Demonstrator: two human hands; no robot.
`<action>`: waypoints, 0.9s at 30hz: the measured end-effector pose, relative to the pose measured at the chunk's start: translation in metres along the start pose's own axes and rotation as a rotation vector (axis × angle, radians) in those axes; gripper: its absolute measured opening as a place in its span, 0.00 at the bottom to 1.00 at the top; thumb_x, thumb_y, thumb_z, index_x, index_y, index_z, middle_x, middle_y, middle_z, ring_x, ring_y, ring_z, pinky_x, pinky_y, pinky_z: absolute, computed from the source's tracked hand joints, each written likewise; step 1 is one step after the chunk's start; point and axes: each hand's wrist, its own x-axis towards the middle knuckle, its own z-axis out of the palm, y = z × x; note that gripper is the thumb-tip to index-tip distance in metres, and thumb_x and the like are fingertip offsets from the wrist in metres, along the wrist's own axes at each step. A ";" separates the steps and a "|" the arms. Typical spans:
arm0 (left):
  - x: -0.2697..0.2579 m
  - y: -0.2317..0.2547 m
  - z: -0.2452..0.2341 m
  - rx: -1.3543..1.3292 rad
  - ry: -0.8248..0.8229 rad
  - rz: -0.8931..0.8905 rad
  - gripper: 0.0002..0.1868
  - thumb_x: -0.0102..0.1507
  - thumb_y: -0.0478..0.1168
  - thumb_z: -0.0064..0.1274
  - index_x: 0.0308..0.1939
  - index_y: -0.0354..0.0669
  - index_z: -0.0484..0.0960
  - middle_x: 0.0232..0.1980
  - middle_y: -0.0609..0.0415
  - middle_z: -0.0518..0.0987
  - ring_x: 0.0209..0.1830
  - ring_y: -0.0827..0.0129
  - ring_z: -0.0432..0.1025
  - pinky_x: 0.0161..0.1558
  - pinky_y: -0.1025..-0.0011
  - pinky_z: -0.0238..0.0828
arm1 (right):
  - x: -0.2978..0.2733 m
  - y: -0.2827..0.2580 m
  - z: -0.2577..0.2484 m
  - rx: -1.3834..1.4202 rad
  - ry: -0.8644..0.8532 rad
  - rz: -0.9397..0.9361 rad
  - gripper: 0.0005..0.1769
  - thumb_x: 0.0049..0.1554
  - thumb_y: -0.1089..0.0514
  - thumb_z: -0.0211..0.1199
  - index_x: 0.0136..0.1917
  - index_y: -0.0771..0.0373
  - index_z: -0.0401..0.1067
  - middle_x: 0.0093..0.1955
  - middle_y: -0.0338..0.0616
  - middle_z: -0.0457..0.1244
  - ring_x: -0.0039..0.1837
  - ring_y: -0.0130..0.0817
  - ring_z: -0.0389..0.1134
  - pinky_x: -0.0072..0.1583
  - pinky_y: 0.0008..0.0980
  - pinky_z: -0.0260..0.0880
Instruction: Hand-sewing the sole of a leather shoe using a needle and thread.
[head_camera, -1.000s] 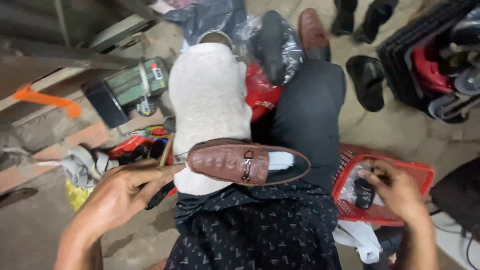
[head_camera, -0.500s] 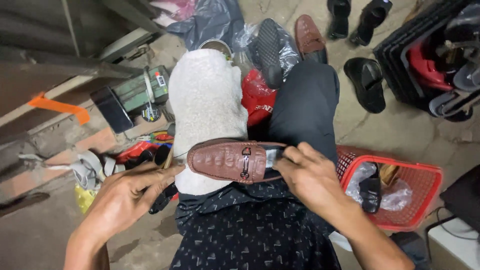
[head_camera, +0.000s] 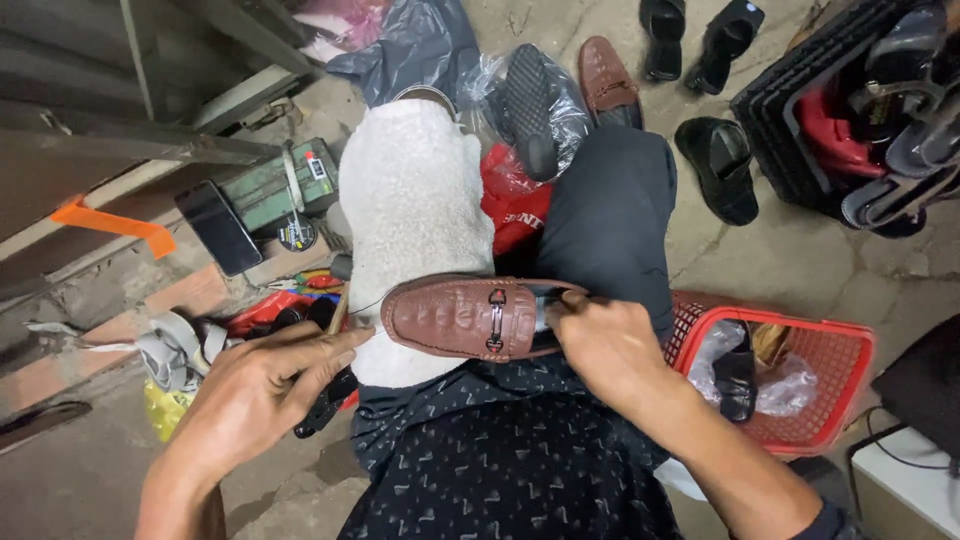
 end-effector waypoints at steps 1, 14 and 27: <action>-0.001 0.000 0.000 0.029 -0.012 -0.035 0.23 0.66 0.47 0.45 0.62 0.75 0.83 0.66 0.65 0.80 0.28 0.65 0.83 0.31 0.60 0.72 | 0.003 0.000 0.000 0.008 -0.086 0.014 0.15 0.52 0.64 0.55 0.52 0.53 0.73 0.57 0.46 0.68 0.40 0.55 0.74 0.37 0.57 0.72; -0.004 0.001 -0.002 -0.177 -0.059 -0.120 0.21 0.63 0.49 0.54 0.59 0.64 0.87 0.66 0.64 0.81 0.69 0.65 0.73 0.64 0.58 0.73 | -0.039 0.039 -0.078 1.490 0.037 -0.506 0.08 0.65 0.64 0.55 0.52 0.67 0.74 0.66 0.61 0.67 0.59 0.50 0.74 0.62 0.48 0.76; 0.010 -0.017 0.002 -0.546 -0.157 -0.341 0.20 0.62 0.46 0.55 0.56 0.56 0.93 0.36 0.57 0.95 0.14 0.74 0.59 0.25 0.74 0.66 | 0.032 -0.014 0.002 1.292 0.014 -0.118 0.12 0.61 0.63 0.62 0.56 0.63 0.81 0.62 0.36 0.71 0.62 0.23 0.67 0.64 0.28 0.70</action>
